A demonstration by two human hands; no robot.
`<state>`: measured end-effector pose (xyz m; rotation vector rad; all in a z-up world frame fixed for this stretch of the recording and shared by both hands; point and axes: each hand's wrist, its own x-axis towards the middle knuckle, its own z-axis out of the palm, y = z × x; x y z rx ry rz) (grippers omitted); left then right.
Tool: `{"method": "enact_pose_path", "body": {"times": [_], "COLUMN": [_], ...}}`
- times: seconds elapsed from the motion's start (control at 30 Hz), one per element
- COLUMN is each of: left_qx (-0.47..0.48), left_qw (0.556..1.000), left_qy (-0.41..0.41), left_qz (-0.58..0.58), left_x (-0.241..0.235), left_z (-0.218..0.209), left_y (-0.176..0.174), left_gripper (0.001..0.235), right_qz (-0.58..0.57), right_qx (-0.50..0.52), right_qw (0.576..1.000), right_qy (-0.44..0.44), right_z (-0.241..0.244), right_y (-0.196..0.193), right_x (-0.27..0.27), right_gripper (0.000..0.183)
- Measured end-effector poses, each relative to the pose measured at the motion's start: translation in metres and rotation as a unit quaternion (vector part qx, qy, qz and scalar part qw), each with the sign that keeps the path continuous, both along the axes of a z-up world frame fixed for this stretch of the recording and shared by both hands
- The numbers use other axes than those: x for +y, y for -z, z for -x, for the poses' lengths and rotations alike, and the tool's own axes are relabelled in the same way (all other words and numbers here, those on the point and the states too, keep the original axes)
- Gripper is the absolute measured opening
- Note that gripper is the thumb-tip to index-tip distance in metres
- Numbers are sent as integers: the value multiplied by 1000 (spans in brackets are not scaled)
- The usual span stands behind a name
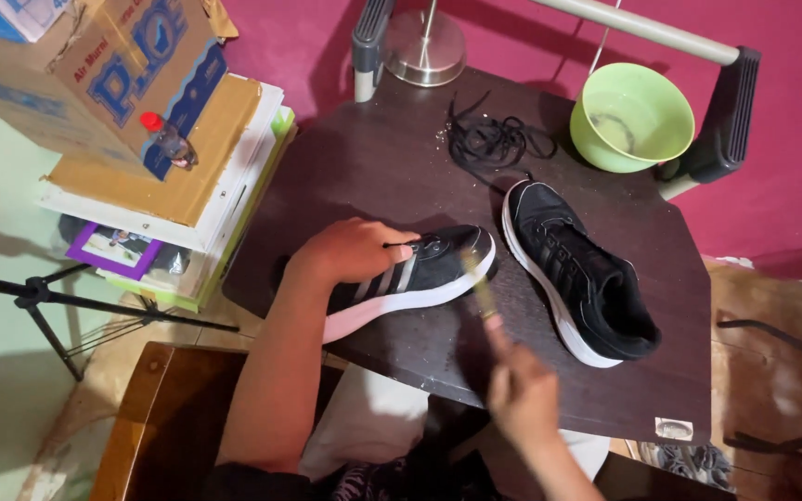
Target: The person scrubs a black sneaker with a toothbrush, repeatedly dipping the brush into a bowl of water. They clean the upper, sole, and sides of the shoe, then place it on the table next to its pair.
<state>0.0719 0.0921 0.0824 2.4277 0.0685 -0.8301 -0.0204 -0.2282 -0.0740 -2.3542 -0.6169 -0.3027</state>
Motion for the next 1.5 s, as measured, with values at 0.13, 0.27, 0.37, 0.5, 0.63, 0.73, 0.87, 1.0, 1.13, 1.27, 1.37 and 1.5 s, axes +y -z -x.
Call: {"method": "enact_pose_path", "body": {"times": [0.13, 0.27, 0.37, 0.5, 0.63, 0.73, 0.87, 1.0, 1.13, 1.27, 1.37, 1.5], "left_qx": [-5, -10, -11, -22, -4, -160, -71, -241, -321, -421, -465, -525], "left_qw": [1000, 1000, 1000, 998, 997, 986, 970, 899, 841, 776, 751, 712], "left_qy": [8, 18, -19, -55, -70, -39, -221, -295, -329, -346, -338, -333], "left_qz": [1, 6, 19, 23, 34, -36, 64, 214, 285, 318, 324, 326], "left_x": [1, 3, 4, 5, 24, 56, 67, 67, 48, 38, 37, 34], "left_z": [-4, -2, -1, 7, 40, 83, 113, 123, 125, 117, 116, 112], "left_y": [8, 13, 0, -16, -22, 3, 8, 73, 120, 142, 142, 149], "left_gripper": [59, 59, 74, 98, 89, 110, 105, 91, 86, 77, 73, 68], "right_qz": [-20, -30, -36, -48, -68, -44, -81, -90, -52, -88, -59, -59], "right_qx": [18, -1, -2, -20, -19, -17, -35, -28, -62, -52, -33, -58], "right_qw": [996, 999, 998, 999, 993, 998, 993, 986, 997, 987, 996, 979], "right_qy": [-88, -39, -50, 1, -95, -29, -81, -138, -17, -121, -53, -184], "right_z": [21, 20, 14, 8, 20, 4, 19, 35, 11, 26, 2, 34], "right_y": [-11, -1, 6, 13, 4, 6, 9, 11, 5, 8, -2, -12], "right_x": [26, 34, 32, 34, 58, 48, 78, 95, 85, 101, 86, 106], "right_gripper": [60, 57, 58, 58, 56, 57, 49, 51, 51, 55, 59, 60]}}
